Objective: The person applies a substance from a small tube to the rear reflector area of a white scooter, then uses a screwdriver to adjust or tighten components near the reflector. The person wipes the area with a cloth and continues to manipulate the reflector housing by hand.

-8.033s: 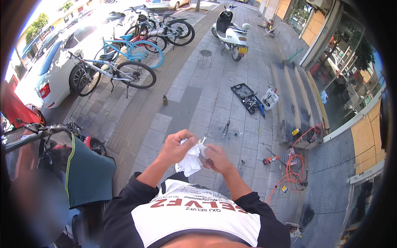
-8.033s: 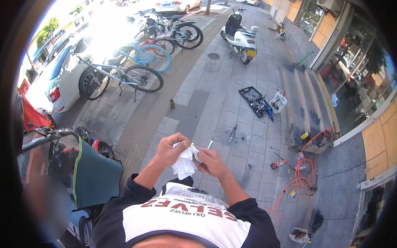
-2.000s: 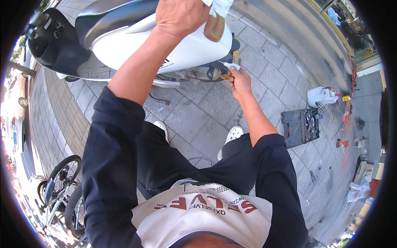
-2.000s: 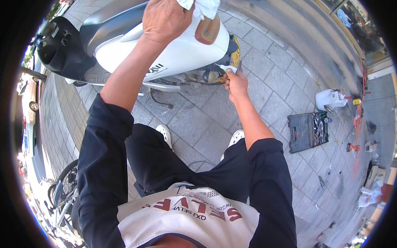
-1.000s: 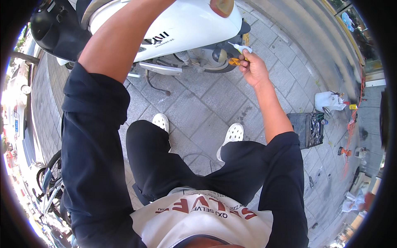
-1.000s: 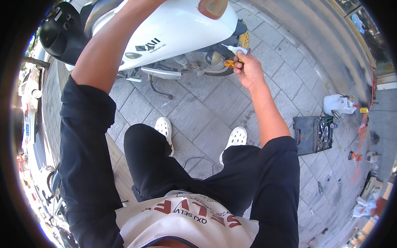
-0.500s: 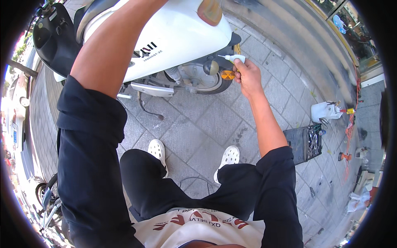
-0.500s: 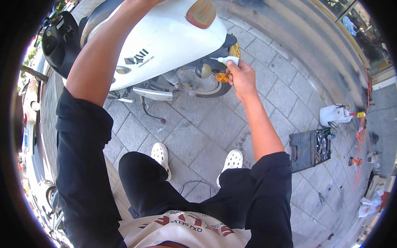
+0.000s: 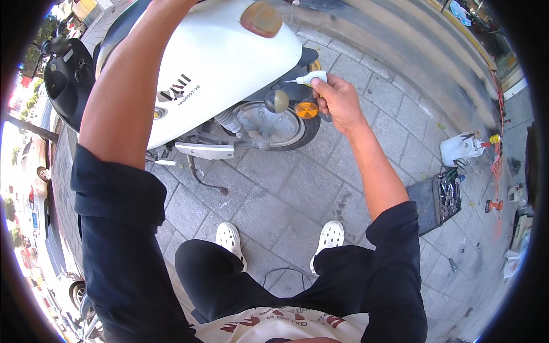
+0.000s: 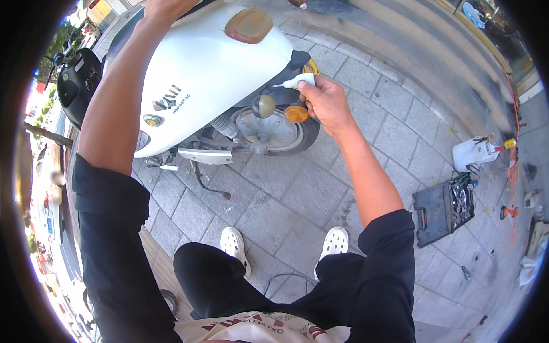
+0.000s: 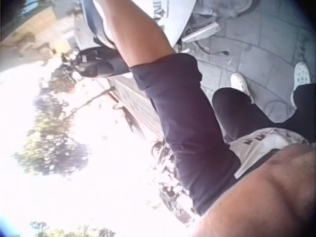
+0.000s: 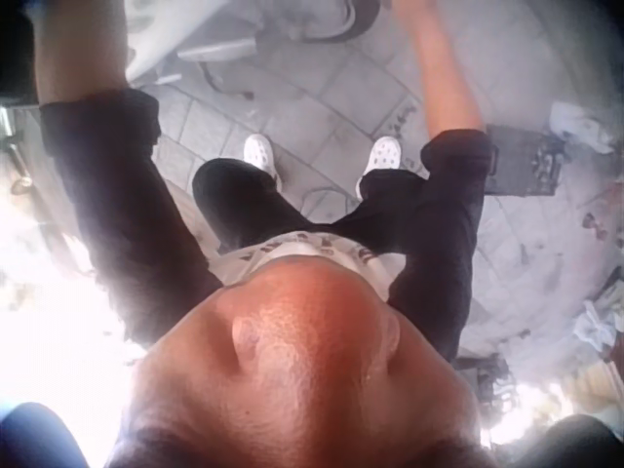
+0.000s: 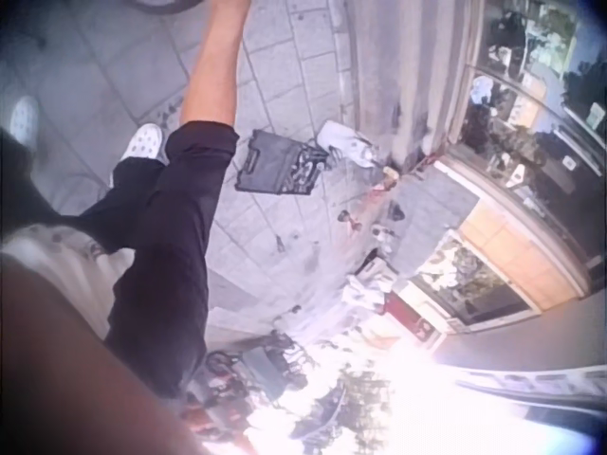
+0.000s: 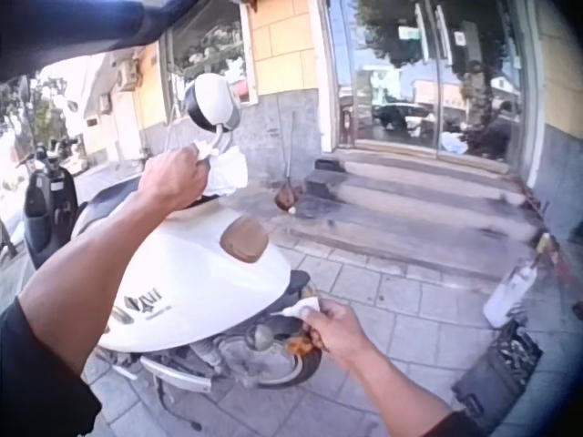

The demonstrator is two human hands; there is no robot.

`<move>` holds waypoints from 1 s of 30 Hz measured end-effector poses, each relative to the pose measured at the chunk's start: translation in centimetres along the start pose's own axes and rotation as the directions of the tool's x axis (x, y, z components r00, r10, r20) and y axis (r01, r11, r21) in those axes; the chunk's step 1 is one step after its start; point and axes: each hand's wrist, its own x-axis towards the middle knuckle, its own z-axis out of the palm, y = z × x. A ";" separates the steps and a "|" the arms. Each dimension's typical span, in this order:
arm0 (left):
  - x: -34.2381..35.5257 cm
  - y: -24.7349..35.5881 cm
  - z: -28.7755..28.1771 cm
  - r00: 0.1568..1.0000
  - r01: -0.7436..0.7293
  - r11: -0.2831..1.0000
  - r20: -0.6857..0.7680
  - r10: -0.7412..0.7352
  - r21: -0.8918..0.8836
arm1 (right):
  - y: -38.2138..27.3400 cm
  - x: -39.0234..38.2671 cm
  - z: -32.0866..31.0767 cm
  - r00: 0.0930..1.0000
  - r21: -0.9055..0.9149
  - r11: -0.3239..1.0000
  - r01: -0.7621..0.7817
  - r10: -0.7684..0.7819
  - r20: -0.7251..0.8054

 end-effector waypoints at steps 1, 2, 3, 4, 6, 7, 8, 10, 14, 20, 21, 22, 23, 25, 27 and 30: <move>0.1 -0.2 0.1 1.000 0.017 1.000 0.006 -0.017 0.014 | 0.1 0.2 -0.2 1.000 -0.004 1.000 -0.002 0.002 0.021; 0.2 -0.2 0.2 0.999 0.035 0.999 0.013 -0.035 0.028 | 0.3 0.4 -0.3 0.999 -0.008 1.000 -0.003 0.003 0.043; 0.1 0.0 0.0 0.998 0.053 0.998 0.012 -0.054 0.022 | 0.4 0.6 -0.4 0.998 -0.011 1.000 -0.011 0.011 0.067; 0.0 0.0 -0.1 0.999 0.054 0.998 0.001 -0.054 0.027 | 0.5 0.9 -0.4 0.998 -0.001 1.000 -0.002 0.002 0.070; 0.0 -0.3 0.2 0.999 0.052 0.998 -0.016 -0.052 0.032 | 0.7 1.3 -0.4 0.998 0.020 1.000 0.011 -0.012 0.069; 0.2 0.0 0.6 0.999 0.038 0.999 -0.026 -0.037 0.020 | 0.7 1.4 -0.6 0.997 0.006 1.000 0.009 -0.010 0.079; 0.4 0.2 0.9 0.999 0.023 1.000 -0.036 -0.023 0.008 | 0.5 1.6 -1.0 0.996 -0.007 1.000 0.008 -0.008 0.090; 0.3 0.1 0.7 0.999 0.022 1.000 -0.040 -0.021 0.017 | 0.2 1.6 -1.0 0.994 -0.017 1.000 0.008 -0.006 0.109; 0.3 0.3 0.8 0.999 0.039 0.999 -0.016 -0.039 0.038 | 0.5 1.7 -1.1 0.994 -0.027 0.999 0.022 -0.019 0.107; 0.1 0.4 0.0 0.999 0.042 0.999 -0.021 -0.041 0.032 | -0.2 1.8 -0.4 0.989 -0.071 0.996 0.047 -0.037 0.141; 0.1 0.6 0.0 0.999 0.048 0.999 -0.021 -0.047 0.024 | -0.1 1.9 -0.6 0.989 -0.093 0.994 0.054 -0.041 0.145; 0.2 0.7 0.1 0.999 0.051 0.998 -0.008 -0.050 0.025 | -0.1 2.0 -0.7 0.990 -0.101 0.993 0.054 -0.040 0.139; 0.3 0.7 0.1 0.999 0.054 0.998 0.005 -0.054 0.027 | 0.1 2.1 -0.8 0.990 -0.109 0.993 0.054 -0.039 0.133; 0.1 1.1 -0.1 0.998 0.053 0.998 0.018 -0.053 0.031 | 0.2 2.3 -1.0 0.991 -0.106 0.993 0.060 -0.047 0.127; -0.3 1.4 -0.5 0.999 0.044 0.999 0.017 -0.044 0.031 | 0.2 2.2 -0.9 0.991 -0.086 0.994 0.074 -0.063 0.122; 0.3 0.7 0.1 0.999 0.039 0.997 0.028 -0.041 0.063 | 0.2 2.3 -0.7 0.990 -0.080 0.992 0.096 -0.087 0.108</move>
